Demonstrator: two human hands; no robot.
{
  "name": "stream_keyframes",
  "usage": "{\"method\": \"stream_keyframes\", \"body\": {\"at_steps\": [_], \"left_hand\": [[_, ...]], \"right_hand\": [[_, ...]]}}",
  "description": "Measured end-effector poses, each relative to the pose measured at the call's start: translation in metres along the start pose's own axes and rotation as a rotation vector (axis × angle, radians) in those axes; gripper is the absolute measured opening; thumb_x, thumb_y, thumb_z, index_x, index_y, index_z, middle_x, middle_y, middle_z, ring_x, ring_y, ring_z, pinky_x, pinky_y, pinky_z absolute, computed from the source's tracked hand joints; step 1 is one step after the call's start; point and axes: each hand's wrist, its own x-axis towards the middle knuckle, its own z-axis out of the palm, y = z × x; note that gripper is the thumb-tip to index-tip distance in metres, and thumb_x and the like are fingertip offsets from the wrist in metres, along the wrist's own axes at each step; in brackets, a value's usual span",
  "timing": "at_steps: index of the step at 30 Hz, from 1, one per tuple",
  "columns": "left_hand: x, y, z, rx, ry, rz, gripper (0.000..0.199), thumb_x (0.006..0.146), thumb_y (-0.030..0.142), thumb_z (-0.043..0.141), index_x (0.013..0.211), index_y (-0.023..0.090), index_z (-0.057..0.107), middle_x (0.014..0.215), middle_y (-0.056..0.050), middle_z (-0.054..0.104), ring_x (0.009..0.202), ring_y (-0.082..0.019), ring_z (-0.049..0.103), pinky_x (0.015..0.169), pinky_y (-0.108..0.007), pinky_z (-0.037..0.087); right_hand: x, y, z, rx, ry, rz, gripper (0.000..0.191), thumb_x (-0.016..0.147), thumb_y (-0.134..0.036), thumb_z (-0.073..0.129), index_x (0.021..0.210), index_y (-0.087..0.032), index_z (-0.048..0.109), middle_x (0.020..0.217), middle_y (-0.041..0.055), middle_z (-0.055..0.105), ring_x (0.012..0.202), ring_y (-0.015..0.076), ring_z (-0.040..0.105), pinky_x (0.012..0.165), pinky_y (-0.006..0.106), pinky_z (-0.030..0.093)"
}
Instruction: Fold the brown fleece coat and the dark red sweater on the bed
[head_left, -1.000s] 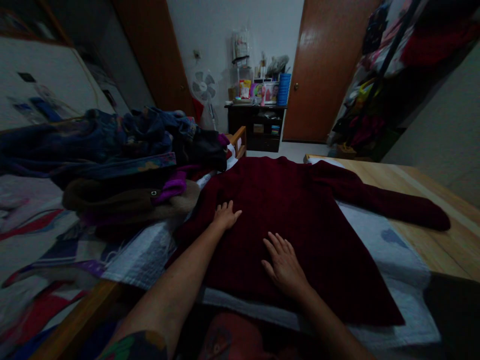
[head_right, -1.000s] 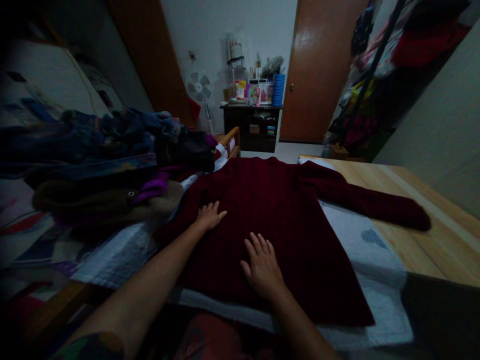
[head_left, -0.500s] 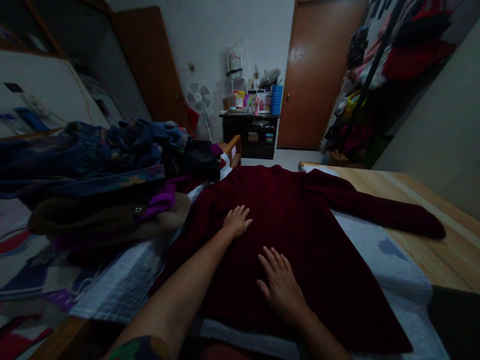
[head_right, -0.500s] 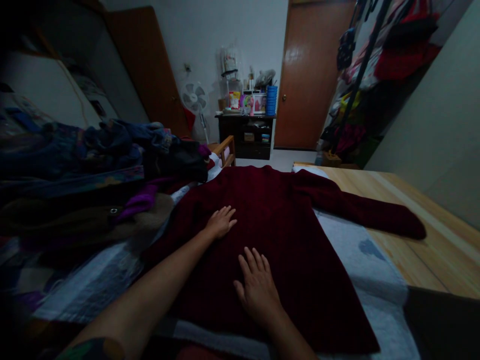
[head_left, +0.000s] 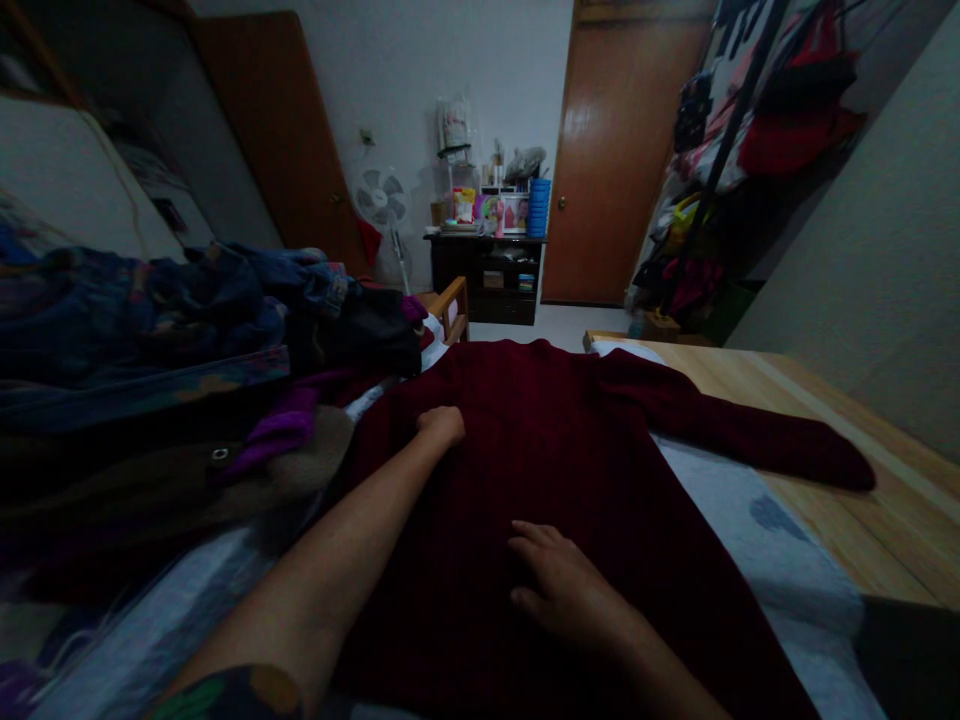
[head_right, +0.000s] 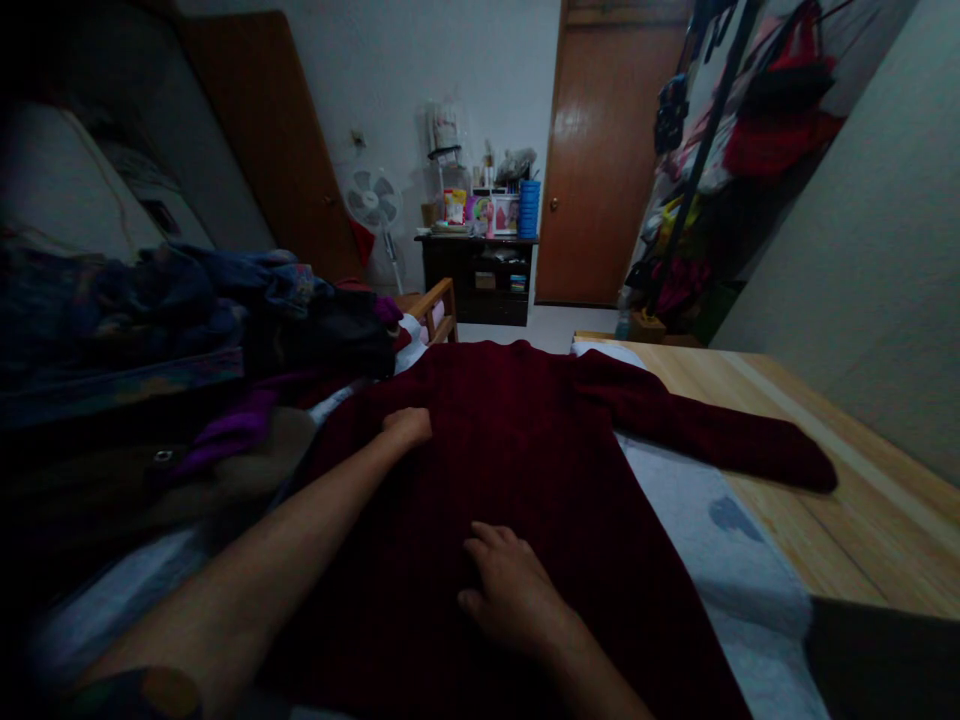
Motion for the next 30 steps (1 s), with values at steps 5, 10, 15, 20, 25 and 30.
{"method": "stream_keyframes", "body": {"at_steps": [5,10,15,20,25,30], "left_hand": [[-0.019,0.061,0.032,-0.063,0.158,0.365,0.047,0.097,0.035,0.037,0.143,0.025,0.043,0.153,-0.007,0.039,0.143,-0.022,0.032,0.115,-0.041,0.029],[-0.014,0.080,0.066,-0.148,0.178,0.507,0.061,0.097,0.054,0.031,0.149,0.022,0.033,0.159,-0.008,0.026,0.147,-0.025,0.020,0.117,-0.047,0.023],[0.010,0.065,0.073,-0.137,0.206,0.478,0.066,0.095,0.060,0.030,0.151,0.025,0.028,0.161,-0.007,0.020,0.148,-0.024,0.017,0.118,-0.048,0.018],[0.040,0.050,0.067,-0.116,0.187,0.376,0.068,0.095,0.062,0.024,0.151,0.025,0.027,0.160,-0.007,0.024,0.147,-0.024,0.019,0.118,-0.047,0.016],[0.069,0.044,0.063,-0.104,0.181,0.317,0.074,0.093,0.067,0.018,0.151,0.023,0.031,0.160,-0.009,0.022,0.148,-0.027,0.015,0.118,-0.047,0.016],[0.092,0.041,0.059,-0.102,0.193,0.217,0.077,0.090,0.072,0.017,0.151,0.026,0.031,0.160,-0.010,0.021,0.148,-0.031,0.014,0.117,-0.047,0.016]], "right_hand": [[0.073,0.032,-0.044,-0.023,0.249,0.096,0.036,0.092,-0.018,0.037,0.114,-0.022,0.065,0.109,0.0079,0.071,0.098,0.0194,0.066,0.087,0.030,0.047],[0.121,0.084,-0.021,-0.224,0.498,0.354,0.046,0.092,-0.027,0.043,0.134,-0.012,0.052,0.145,0.0181,0.046,0.135,0.0309,0.040,0.106,0.047,0.034],[0.121,0.103,0.007,-0.304,0.456,0.376,0.051,0.094,-0.036,0.042,0.140,-0.014,0.048,0.150,0.0144,0.041,0.141,0.0316,0.030,0.112,0.051,0.024],[0.120,0.101,0.008,-0.322,0.472,0.369,0.051,0.093,-0.035,0.042,0.140,-0.014,0.049,0.150,0.0135,0.042,0.140,0.0322,0.031,0.112,0.051,0.025],[0.119,0.099,0.008,-0.329,0.477,0.368,0.051,0.093,-0.033,0.042,0.140,-0.013,0.049,0.150,0.0134,0.042,0.140,0.0318,0.032,0.113,0.050,0.024],[0.118,0.097,0.007,-0.321,0.466,0.384,0.051,0.094,-0.033,0.042,0.140,-0.014,0.049,0.150,0.0107,0.042,0.141,0.0302,0.031,0.114,0.048,0.021]]}}
